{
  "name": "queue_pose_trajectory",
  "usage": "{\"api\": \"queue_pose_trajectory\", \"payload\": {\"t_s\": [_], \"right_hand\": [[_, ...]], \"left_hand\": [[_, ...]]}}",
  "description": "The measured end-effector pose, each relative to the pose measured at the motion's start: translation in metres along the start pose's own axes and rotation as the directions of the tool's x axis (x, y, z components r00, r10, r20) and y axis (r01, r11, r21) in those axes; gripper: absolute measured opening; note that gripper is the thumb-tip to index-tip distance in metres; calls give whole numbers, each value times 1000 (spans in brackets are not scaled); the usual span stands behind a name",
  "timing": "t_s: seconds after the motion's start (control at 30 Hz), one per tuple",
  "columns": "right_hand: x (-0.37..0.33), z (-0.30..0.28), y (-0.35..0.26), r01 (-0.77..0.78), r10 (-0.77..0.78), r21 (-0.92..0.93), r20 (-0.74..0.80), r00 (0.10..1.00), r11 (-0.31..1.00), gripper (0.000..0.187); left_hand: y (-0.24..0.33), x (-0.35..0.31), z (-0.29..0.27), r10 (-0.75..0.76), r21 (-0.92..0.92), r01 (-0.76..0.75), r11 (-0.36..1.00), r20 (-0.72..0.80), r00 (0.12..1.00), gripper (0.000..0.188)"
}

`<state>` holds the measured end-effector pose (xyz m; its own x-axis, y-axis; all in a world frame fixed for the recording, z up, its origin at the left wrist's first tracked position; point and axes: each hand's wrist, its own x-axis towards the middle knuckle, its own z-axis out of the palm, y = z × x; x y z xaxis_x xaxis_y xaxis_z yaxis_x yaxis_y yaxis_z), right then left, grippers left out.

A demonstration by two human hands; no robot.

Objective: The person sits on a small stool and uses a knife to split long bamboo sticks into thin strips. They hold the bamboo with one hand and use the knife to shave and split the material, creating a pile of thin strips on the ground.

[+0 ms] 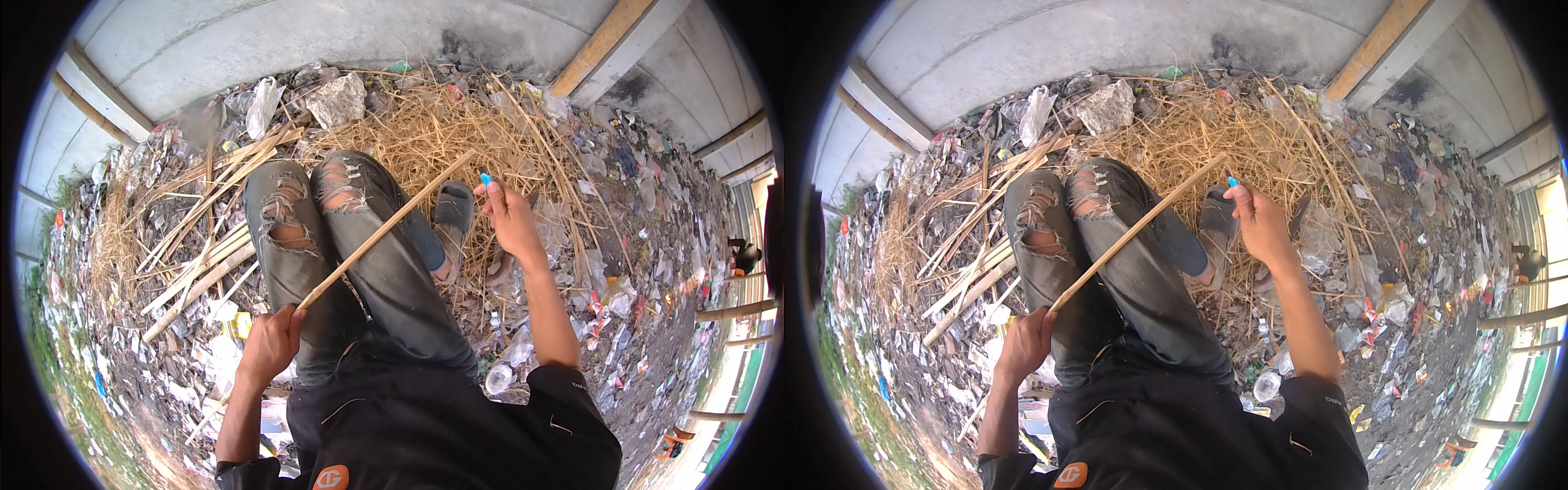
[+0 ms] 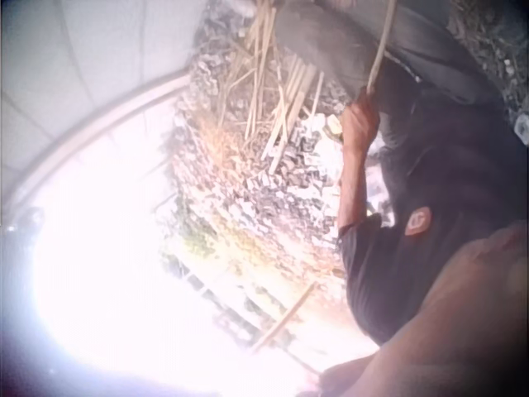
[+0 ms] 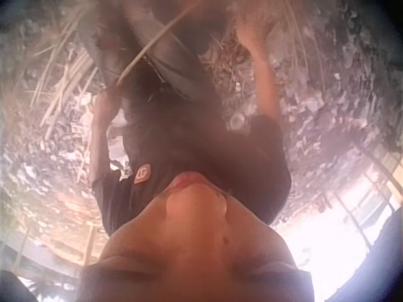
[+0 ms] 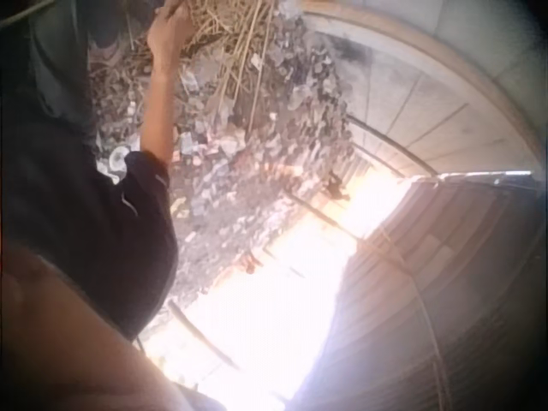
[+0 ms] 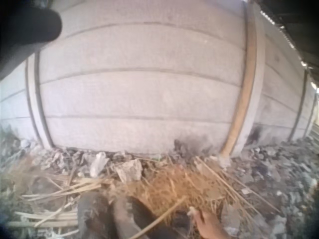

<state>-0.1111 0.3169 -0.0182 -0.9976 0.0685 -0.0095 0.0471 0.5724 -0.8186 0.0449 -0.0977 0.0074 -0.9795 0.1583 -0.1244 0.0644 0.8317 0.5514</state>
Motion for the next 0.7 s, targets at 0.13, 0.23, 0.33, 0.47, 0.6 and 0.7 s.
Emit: {"api": "queue_pose_trajectory", "payload": {"t_s": [0.13,0.23,0.33,0.47,0.6,0.7], "right_hand": [[-14,32,-12,98,-101,48,61,993,994,42],[-14,53,-11,187,-186,-12,6,982,982,41],[12,62,0,254,-257,-45,-122,959,966,48],[34,50,-4,8,-16,-64,-120,993,998,60],[39,59,17,-41,39,-25,-105,994,999,61],[37,61,21,-120,124,154,-17,992,981,63]], "left_hand": [[4,3,7,16,78,-12,997,-61,998,28],[9,2,9,11,163,0,987,-67,998,28],[11,1,9,10,211,6,978,-78,997,28],[10,1,13,4,236,16,972,-84,996,28],[11,1,16,7,274,20,961,-97,995,28],[9,1,19,8,266,18,964,-94,996,28]]}}
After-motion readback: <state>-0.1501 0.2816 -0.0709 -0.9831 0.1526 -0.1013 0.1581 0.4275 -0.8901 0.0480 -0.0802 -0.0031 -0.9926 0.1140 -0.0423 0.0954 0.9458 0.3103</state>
